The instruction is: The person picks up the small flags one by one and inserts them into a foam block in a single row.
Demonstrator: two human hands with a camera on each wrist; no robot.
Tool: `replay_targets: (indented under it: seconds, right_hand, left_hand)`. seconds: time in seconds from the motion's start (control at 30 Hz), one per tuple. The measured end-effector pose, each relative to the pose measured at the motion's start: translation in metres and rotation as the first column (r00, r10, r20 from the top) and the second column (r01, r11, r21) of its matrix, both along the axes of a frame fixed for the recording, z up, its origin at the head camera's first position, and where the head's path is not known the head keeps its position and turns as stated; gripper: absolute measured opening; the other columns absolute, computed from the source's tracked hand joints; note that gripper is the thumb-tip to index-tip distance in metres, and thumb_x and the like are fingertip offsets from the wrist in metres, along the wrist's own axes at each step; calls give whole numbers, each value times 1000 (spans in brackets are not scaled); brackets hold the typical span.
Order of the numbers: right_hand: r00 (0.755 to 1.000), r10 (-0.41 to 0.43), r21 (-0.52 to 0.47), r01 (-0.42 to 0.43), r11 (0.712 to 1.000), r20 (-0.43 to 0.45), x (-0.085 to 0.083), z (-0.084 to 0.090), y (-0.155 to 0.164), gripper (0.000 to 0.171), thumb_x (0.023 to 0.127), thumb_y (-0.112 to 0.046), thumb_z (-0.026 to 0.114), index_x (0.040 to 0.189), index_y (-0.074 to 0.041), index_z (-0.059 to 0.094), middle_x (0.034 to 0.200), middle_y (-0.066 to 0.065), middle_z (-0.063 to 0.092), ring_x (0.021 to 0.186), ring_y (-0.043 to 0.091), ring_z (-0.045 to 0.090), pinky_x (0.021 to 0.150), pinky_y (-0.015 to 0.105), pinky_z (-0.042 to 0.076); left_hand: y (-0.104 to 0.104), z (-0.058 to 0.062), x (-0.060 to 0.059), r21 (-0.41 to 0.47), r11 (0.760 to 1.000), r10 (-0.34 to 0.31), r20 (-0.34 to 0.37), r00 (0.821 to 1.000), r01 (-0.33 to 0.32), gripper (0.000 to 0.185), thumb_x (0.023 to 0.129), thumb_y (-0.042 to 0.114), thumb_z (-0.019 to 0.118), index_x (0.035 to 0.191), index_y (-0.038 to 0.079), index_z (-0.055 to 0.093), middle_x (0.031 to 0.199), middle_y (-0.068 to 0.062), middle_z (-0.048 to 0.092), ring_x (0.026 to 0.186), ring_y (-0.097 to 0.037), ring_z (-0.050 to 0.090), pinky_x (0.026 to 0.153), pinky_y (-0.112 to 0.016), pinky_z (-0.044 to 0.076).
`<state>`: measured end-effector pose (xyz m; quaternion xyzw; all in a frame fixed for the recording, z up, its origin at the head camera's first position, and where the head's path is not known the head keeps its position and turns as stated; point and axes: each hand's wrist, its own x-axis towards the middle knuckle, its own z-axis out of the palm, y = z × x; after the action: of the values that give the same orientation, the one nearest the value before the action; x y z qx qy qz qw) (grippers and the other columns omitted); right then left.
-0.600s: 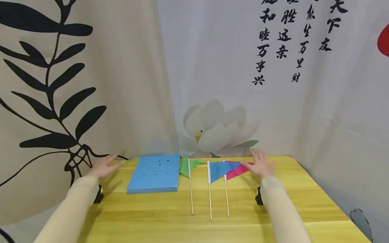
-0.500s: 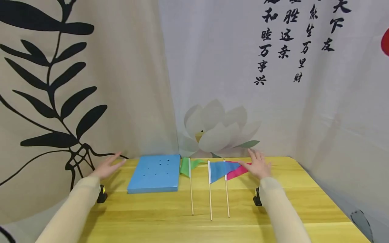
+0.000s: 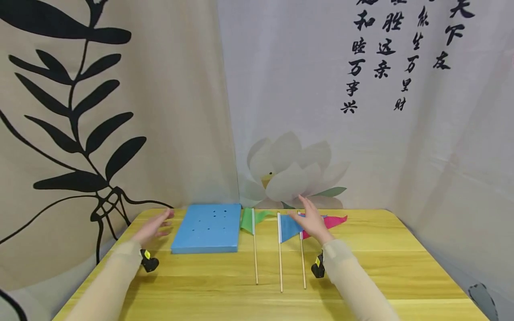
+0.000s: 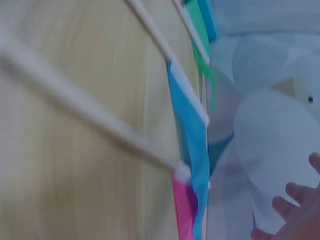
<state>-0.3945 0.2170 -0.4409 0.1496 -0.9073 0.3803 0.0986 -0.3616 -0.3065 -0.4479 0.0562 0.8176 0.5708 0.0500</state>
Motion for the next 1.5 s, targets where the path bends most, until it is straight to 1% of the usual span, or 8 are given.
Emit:
replay_targets:
  seconds: [0.3,0.47,0.6,0.77,0.9,1.07,1.33,1.5]
  right_hand:
    - [988,97,-140,-80,987,117,13,-6,-35,69,93,-35,66,150,-10,36,149,22,36,133,43,36,102,60,38]
    - [976,141,-246,-97,964,165,20,-10,-53,55,93,-26,67,142,-8,49,135,24,51,118,37,53,94,52,48]
    - [965,175,-332,-103,938,195,25,-14,-68,49,93,-22,67,137,-4,54,119,19,61,101,31,61,83,49,53]
    - [933,224,-432,-86,898,280,30,-20,-85,47,93,-19,67,134,2,54,107,13,65,95,36,64,76,48,57]
    - [906,254,-447,-83,891,338,34,-25,-95,44,93,-16,66,129,8,56,102,17,67,86,35,67,69,41,59]
    - [882,258,-464,-52,885,394,35,-33,-103,40,90,-12,68,121,13,60,92,19,67,68,23,66,62,37,60]
    - [853,240,-463,2,886,464,37,-42,-111,26,88,-10,70,104,10,66,77,14,68,58,17,64,58,35,60]
    - [856,201,-438,33,899,476,36,-43,-111,21,87,-10,71,98,7,67,73,13,66,53,17,63,53,33,59]
  left_hand:
    - [0,-28,5,97,995,-5,20,1000,3,66,103,35,50,154,4,23,152,-26,25,136,-44,30,103,-50,42]
    - [3,-40,6,118,992,-35,15,999,33,61,102,23,54,153,4,28,153,-23,26,136,-41,33,105,-47,42]
    - [6,-45,6,120,991,-53,9,999,52,60,100,20,56,152,3,30,154,-22,26,137,-39,32,109,-51,35]
    - [8,-45,8,97,994,-48,-11,999,49,61,100,20,57,151,3,31,154,-22,27,137,-39,32,111,-52,32]
    - [9,-45,12,66,997,-46,-35,998,48,60,100,19,57,151,3,31,154,-22,28,137,-39,32,110,-50,34]
    - [10,-46,14,61,998,-23,-42,999,26,57,100,17,56,150,2,33,154,-22,29,137,-40,33,109,-50,35]
    - [7,-51,13,43,999,-11,-25,1000,12,57,100,20,57,149,3,36,154,-22,29,136,-40,34,110,-50,34]
    - [7,-51,12,46,999,-15,-30,999,16,56,99,19,57,149,3,37,153,-22,29,136,-41,34,110,-51,35]
